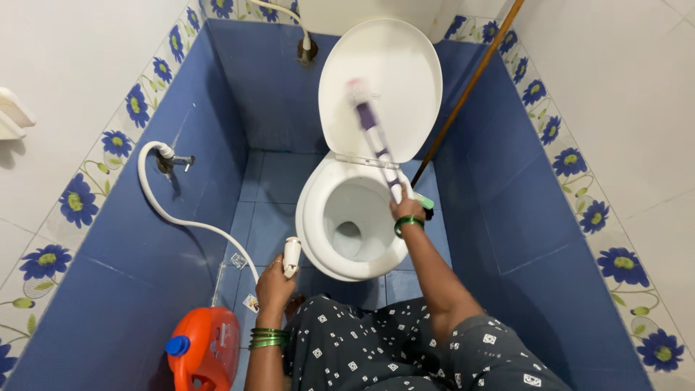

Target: The person cleans a toilet by using a brush to scrub the inside of the bowl and the exterior surfaces, while holding a water sprayer.

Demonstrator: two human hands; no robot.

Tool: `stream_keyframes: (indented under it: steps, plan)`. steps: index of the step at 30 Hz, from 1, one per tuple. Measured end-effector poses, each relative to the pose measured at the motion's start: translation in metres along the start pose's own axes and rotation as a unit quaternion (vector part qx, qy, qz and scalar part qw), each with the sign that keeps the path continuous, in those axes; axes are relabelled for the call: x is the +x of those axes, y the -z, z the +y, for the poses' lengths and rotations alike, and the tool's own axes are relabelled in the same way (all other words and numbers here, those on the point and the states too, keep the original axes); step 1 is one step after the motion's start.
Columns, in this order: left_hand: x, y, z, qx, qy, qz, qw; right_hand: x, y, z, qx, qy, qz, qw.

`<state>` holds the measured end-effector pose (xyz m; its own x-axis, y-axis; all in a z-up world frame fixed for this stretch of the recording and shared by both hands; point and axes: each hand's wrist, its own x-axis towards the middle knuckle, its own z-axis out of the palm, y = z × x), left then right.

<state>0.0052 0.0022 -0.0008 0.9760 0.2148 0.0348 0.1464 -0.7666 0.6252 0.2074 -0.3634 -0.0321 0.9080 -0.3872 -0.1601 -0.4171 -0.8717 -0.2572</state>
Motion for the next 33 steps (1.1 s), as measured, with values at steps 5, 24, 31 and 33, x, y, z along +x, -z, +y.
stream_keyframes:
  steps: [5,24,31,33]
  plan:
    - [-0.001,-0.005,-0.003,0.003,-0.001,-0.001,1.0,0.023,0.017,-0.017,0.133,-0.04,0.119,0.983]
    - [-0.003,0.0,0.0,0.016,0.01,-0.017,1.0,0.065,0.058,-0.021,0.091,-0.016,0.085,0.992]
    - [-0.002,-0.007,-0.006,0.007,0.004,-0.017,1.0,0.084,0.055,-0.068,0.141,0.049,0.075,0.986]
    - [-0.002,-0.007,-0.007,0.003,0.003,-0.012,1.0,0.087,0.058,-0.073,0.104,0.079,0.034,0.991]
